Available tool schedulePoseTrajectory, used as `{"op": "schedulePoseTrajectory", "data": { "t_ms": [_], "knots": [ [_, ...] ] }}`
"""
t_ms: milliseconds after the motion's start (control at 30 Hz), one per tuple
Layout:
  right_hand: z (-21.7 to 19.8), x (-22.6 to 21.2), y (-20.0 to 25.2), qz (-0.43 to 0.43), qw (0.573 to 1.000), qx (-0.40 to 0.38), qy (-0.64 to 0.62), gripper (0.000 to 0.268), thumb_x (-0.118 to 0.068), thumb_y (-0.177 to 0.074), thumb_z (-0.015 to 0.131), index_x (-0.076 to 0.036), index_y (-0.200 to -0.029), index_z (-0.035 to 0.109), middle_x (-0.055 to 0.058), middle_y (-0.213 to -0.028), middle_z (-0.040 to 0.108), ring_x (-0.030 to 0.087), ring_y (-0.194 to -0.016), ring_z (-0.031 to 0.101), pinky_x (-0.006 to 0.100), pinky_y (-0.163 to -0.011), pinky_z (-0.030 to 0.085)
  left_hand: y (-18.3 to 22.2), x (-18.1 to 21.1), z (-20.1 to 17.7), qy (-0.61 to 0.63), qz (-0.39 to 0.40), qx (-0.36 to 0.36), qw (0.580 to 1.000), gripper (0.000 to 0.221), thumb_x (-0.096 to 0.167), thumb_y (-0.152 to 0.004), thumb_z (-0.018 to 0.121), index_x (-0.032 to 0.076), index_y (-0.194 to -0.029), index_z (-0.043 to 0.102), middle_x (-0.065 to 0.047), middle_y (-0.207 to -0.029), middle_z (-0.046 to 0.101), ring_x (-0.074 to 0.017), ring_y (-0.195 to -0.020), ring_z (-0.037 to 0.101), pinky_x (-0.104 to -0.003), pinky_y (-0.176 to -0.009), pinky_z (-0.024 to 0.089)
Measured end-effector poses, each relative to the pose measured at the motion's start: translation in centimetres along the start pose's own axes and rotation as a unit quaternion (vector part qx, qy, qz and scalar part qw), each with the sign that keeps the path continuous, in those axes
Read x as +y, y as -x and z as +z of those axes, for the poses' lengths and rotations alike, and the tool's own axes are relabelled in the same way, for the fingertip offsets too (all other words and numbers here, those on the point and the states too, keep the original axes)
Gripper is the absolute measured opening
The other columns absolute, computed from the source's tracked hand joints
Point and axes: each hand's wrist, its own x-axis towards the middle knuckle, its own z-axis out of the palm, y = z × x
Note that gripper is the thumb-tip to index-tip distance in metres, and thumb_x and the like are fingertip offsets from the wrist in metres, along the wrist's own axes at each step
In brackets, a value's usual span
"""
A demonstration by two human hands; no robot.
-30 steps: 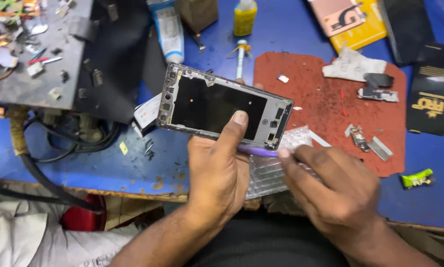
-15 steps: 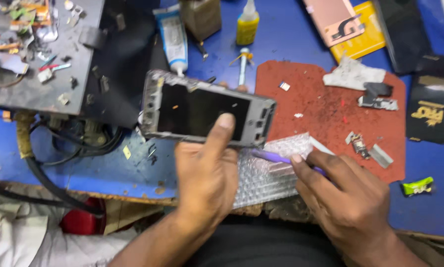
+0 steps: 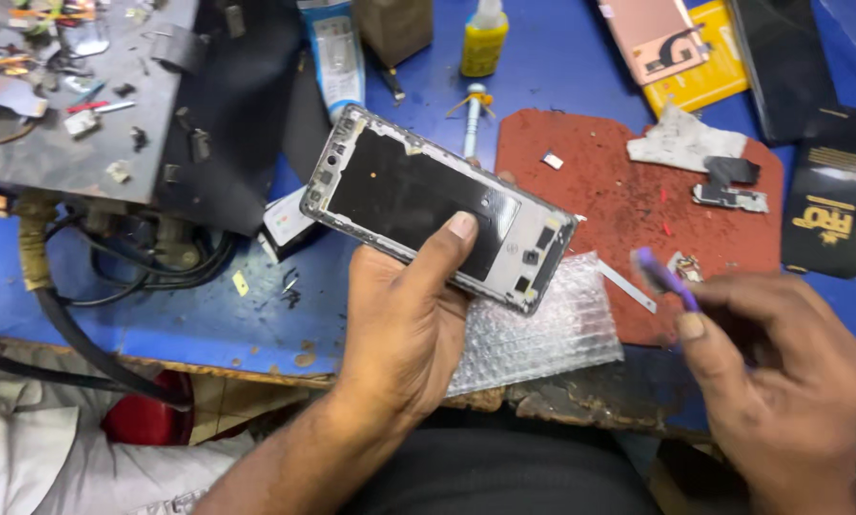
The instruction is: The person cleans the inside of a smartphone frame with a purple toothbrush, then applies adhesive from a tube along the frame's edge. They use a metal tool to spread the adhesive and press down on the frame to secure it.
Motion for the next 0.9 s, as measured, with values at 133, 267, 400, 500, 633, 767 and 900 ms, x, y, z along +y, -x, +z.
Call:
{"op": "schedulePoseTrajectory", "data": {
  "t_ms": [133, 267, 400, 500, 633, 767, 900],
  "knots": [
    [1.0, 0.9, -1.6, 0.056, 0.969, -0.067, -0.232, 0.032, -0.006, -0.098, 0.07, 0.002, -0.128, 0.065, 0.005, -0.103, 0.071, 0.008, -0.09, 0.068, 0.02, -0.079, 0.055, 0.4, -0.1, -0.3, -0.047, -0.041, -0.01, 0.998, 0.021, -0.001, -0.098, 0.061, -0.003, -0.119, 0.063, -0.01, -0.113, 0.069, -0.018, -0.103, 0.068, -0.036, -0.094, 0.057],
    [1.8, 1.0, -2.9, 0.097, 0.947, -0.184, -0.244, 0.033, -0.008, -0.092, 0.07, 0.003, -0.124, 0.068, 0.006, -0.098, 0.075, 0.008, -0.086, 0.069, 0.02, -0.075, 0.054, 1.0, -0.5, -0.5, -0.088, -0.066, -0.068, 0.992, 0.022, 0.001, -0.099, 0.063, -0.003, -0.12, 0.064, -0.009, -0.111, 0.07, -0.0162, -0.101, 0.068, -0.034, -0.093, 0.056],
    [3.4, 0.8, -2.6, 0.203, 0.873, -0.231, -0.379, 0.036, -0.004, -0.088, 0.071, 0.003, -0.123, 0.067, 0.008, -0.089, 0.074, 0.008, -0.071, 0.064, 0.02, -0.059, 0.047, 1.4, -0.7, -1.1, -0.126, -0.116, -0.119, 0.978, 0.026, 0.004, -0.099, 0.064, -0.007, -0.123, 0.066, -0.011, -0.113, 0.072, -0.0161, -0.1, 0.069, -0.035, -0.09, 0.058],
    [4.6, 0.5, -1.5, 0.224, 0.82, -0.194, -0.49, 0.034, -0.001, -0.092, 0.07, 0.004, -0.124, 0.062, 0.007, -0.091, 0.073, 0.007, -0.069, 0.061, 0.019, -0.056, 0.043, 2.1, -1.0, -1.3, -0.084, -0.101, -0.152, 0.98, 0.03, 0.005, -0.103, 0.064, -0.008, -0.13, 0.062, -0.014, -0.119, 0.071, -0.0165, -0.106, 0.069, -0.034, -0.098, 0.057],
    [6.1, 0.3, 0.0, 0.175, 0.81, -0.161, -0.536, 0.032, 0.002, -0.099, 0.071, 0.004, -0.127, 0.055, 0.007, -0.087, 0.069, 0.006, -0.064, 0.056, 0.018, -0.054, 0.042, 2.8, -3.1, -1.1, -0.089, -0.031, -0.127, 0.987, 0.036, 0.004, -0.1, 0.063, -0.002, -0.135, 0.057, -0.011, -0.121, 0.07, -0.0149, -0.107, 0.068, -0.032, -0.099, 0.055],
    [4.8, -0.6, -0.6, 0.055, 0.97, -0.077, -0.225, 0.046, -0.005, -0.09, 0.069, -0.002, -0.13, 0.047, 0.001, -0.094, 0.066, 0.009, -0.083, 0.064, 0.023, -0.072, 0.052, 2.1, -3.4, -1.5, -0.079, -0.046, -0.083, 0.992, 0.036, 0.003, -0.099, 0.061, -0.006, -0.134, 0.059, -0.013, -0.119, 0.07, -0.0147, -0.105, 0.07, -0.032, -0.095, 0.061],
    [1.5, -2.0, -1.9, -0.189, 0.979, 0.019, 0.069, 0.016, -0.007, -0.112, 0.065, -0.005, -0.123, 0.054, 0.006, -0.11, 0.068, 0.017, -0.099, 0.064, 0.028, -0.087, 0.053, 1.6, -1.5, -1.9, -0.17, -0.076, -0.104, 0.977, 0.036, 0.006, -0.097, 0.059, -0.003, -0.132, 0.061, -0.01, -0.113, 0.075, -0.0122, -0.085, 0.074, -0.027, -0.079, 0.061]
  ]
}}
